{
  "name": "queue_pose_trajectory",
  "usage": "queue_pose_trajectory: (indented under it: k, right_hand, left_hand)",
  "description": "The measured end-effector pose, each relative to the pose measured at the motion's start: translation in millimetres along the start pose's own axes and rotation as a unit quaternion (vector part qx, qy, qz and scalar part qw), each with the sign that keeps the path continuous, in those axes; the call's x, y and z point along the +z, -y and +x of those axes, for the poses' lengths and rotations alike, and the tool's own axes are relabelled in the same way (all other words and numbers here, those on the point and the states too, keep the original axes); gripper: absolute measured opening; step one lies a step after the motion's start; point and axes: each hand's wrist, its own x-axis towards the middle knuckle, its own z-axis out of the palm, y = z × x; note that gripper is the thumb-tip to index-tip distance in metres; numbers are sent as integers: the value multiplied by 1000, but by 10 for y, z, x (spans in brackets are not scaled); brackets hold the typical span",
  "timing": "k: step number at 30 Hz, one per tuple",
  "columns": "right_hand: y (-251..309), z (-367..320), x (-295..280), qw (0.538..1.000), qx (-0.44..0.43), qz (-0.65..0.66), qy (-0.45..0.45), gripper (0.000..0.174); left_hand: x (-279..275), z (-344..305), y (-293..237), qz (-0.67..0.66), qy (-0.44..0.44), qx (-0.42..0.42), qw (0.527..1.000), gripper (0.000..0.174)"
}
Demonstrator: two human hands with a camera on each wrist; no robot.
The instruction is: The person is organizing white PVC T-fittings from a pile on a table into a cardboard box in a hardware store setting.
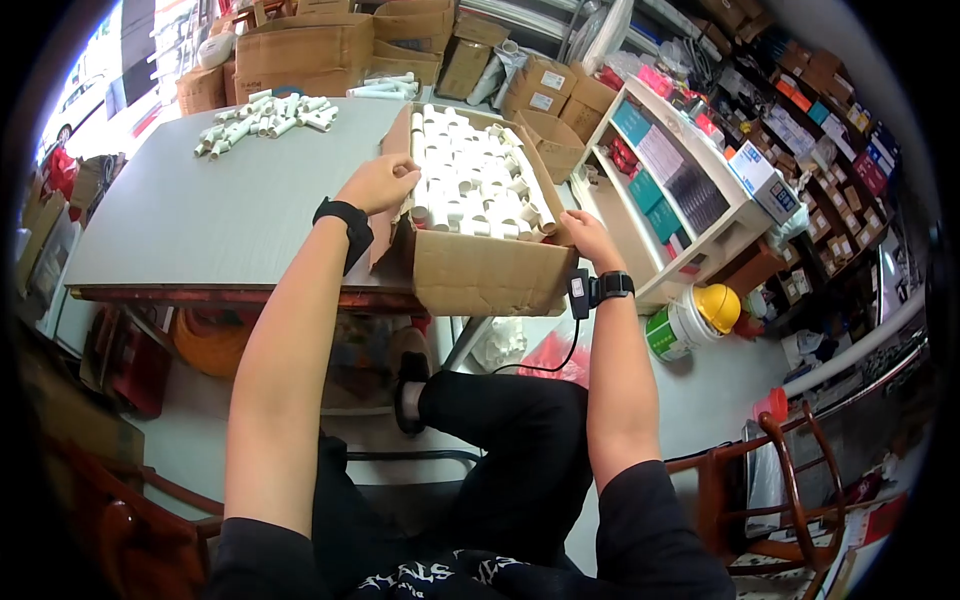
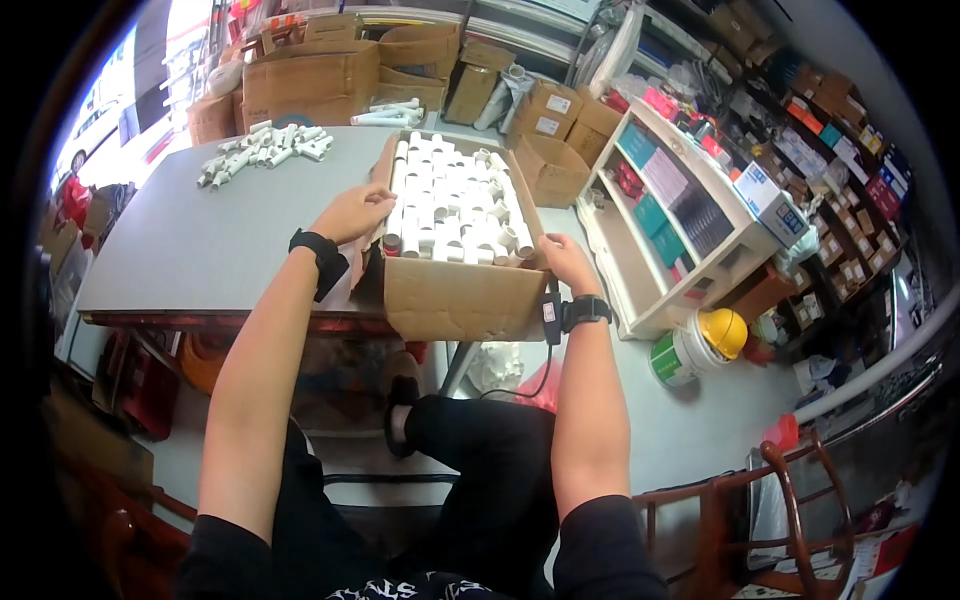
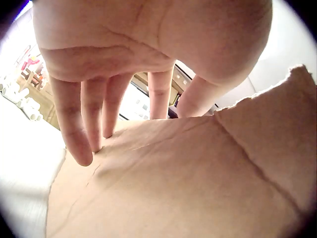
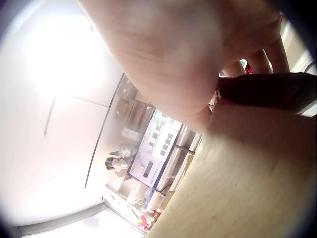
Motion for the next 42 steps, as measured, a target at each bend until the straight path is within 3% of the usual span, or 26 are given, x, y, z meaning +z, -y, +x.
queue_pose_trajectory:
  k: [4, 7, 10, 25, 34, 40, 42]
  right_hand:
    - [150, -123, -3, 1000, 8, 10, 1, 51]
    - [11, -15, 3, 1000, 1, 4, 2, 52]
    - [-8, 25, 18, 1000, -9, -2, -1, 53]
    - [123, -111, -15, 1000, 1, 7, 3, 55]
    - [21, -9, 29, 999, 3, 35, 3, 53]
    - [78, -63, 9, 999, 14, 41, 12, 50]
    - [93, -80, -4, 999, 10, 42, 18, 50]
  left_hand:
    - [-12, -88, -63, 28, 1, 16, 999, 45]
    - [-66, -67, -38, -11, 55, 41, 998, 65]
    - [-133, -85, -84, -106, 157, -19, 982, 79]
    - [-92, -64, -74, -96, 157, -35, 982, 75]
    - [-56, -100, -84, -127, 112, -7, 985, 88]
    - [-91, -50, -49, -85, 144, -35, 985, 91]
    - [-74, -28, 56, -85, 128, -3, 988, 93]
